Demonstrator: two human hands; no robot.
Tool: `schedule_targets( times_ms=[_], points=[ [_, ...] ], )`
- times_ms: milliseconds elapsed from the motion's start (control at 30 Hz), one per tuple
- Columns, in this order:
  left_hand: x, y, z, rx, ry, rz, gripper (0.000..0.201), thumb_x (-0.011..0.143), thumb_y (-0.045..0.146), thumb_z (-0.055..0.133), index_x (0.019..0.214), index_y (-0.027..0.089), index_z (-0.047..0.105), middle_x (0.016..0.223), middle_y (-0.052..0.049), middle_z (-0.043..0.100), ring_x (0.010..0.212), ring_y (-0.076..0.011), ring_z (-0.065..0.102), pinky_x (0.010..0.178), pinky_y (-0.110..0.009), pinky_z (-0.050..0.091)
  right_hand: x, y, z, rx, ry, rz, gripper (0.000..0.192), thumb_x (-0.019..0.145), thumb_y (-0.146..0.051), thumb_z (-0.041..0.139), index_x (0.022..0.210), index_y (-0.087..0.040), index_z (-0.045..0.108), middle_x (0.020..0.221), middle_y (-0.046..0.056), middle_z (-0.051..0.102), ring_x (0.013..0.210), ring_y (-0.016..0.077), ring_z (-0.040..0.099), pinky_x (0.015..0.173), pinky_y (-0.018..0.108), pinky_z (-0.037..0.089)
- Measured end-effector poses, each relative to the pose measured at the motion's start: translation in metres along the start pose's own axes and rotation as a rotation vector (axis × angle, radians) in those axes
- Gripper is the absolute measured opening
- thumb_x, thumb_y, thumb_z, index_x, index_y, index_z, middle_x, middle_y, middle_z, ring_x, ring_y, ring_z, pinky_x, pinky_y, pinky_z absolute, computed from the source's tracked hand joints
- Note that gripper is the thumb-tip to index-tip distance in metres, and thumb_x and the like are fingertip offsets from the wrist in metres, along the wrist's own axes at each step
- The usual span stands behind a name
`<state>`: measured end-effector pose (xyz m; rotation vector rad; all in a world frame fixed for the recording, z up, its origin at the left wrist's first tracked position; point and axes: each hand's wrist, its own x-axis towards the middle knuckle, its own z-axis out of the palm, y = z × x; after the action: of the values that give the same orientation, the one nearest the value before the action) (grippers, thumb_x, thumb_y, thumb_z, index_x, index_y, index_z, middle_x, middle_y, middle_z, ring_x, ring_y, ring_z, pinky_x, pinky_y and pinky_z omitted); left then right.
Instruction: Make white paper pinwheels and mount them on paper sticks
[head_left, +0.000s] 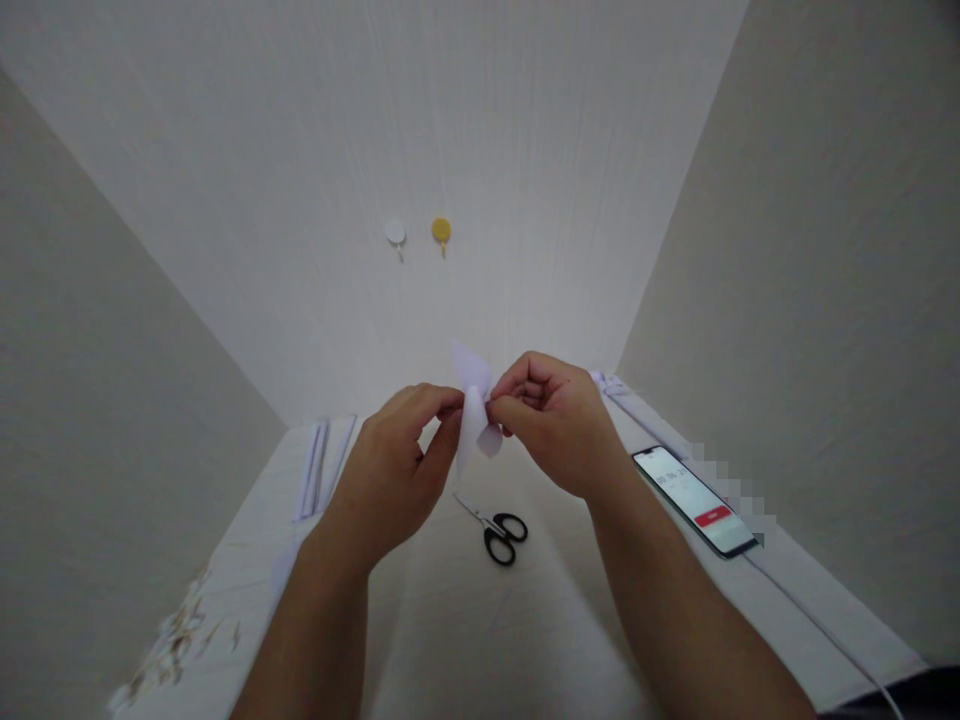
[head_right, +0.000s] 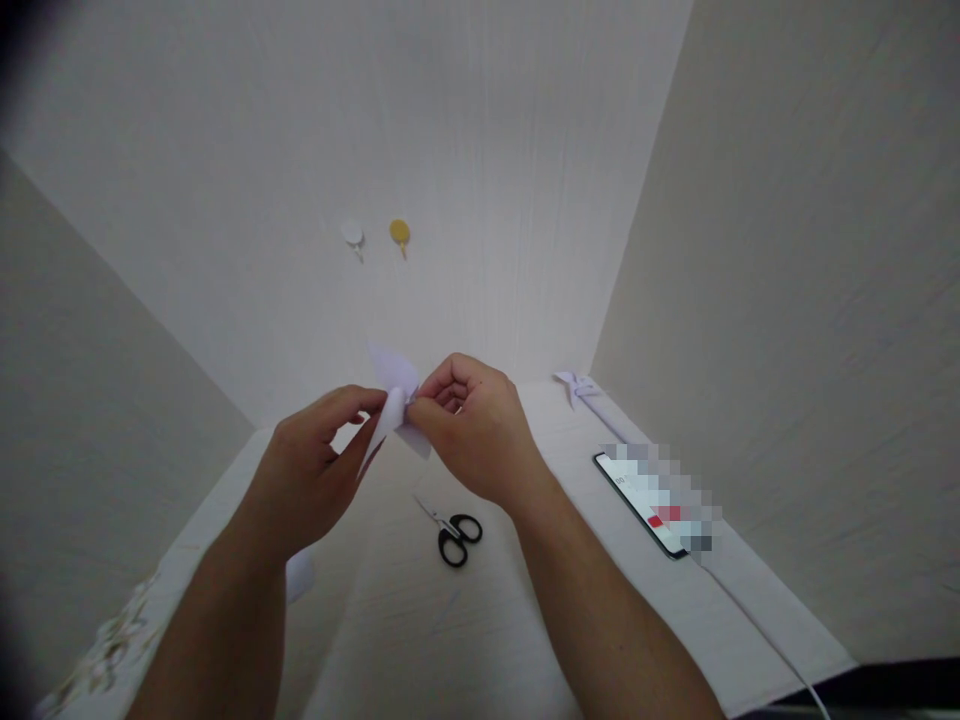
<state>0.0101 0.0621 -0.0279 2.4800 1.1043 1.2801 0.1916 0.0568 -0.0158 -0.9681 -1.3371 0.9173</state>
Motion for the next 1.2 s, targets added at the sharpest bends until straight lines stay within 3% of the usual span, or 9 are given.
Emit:
schedule_targets(
  times_ms=[300, 767, 1200],
  points=[
    [0.0013, -0.0015, -0.0006, -0.062, 0.095, -0.060, 0.014, 0.098, 0.021, 0.060, 0.106, 0.023, 0.072, 0.104, -0.004, 0.076, 0.088, -0.0172, 0.065, 0.077, -0.032, 0.049, 0.0000, -0.0023, -0.0035, -0.071, 0.010, -0.026, 0.005, 0.073, -0.020, 0.075, 0.073, -0.019, 0.070, 0.067, -0.001, 0.068, 0.060, 0.0121, 0.057, 0.054, 0.024, 0.043],
    [0.0024, 0.0057, -0.0042, -0.085, 0.073, -0.071, 0.010, 0.091, 0.016, 0.061, 0.095, 0.021, 0.069, 0.093, -0.003, 0.074, 0.084, -0.0170, 0.063, 0.066, -0.026, 0.047, -0.0014, -0.0029, -0.0044, -0.212, 0.029, -0.073, 0.006, 0.075, -0.019, 0.071, 0.069, -0.019, 0.070, 0.063, -0.003, 0.064, 0.058, 0.0118, 0.054, 0.053, 0.025, 0.038],
    [0.0027, 0.0062, -0.0067, -0.041, 0.048, 0.012, 0.014, 0.090, 0.011, 0.059, 0.096, 0.020, 0.068, 0.093, -0.004, 0.072, 0.087, -0.0189, 0.064, 0.080, -0.034, 0.048, -0.0048, -0.0086, -0.0023, -0.256, 0.014, -0.136, 0.010, 0.077, -0.022, 0.073, 0.068, -0.019, 0.068, 0.061, -0.002, 0.063, 0.055, 0.0111, 0.051, 0.051, 0.025, 0.038]
  ],
)
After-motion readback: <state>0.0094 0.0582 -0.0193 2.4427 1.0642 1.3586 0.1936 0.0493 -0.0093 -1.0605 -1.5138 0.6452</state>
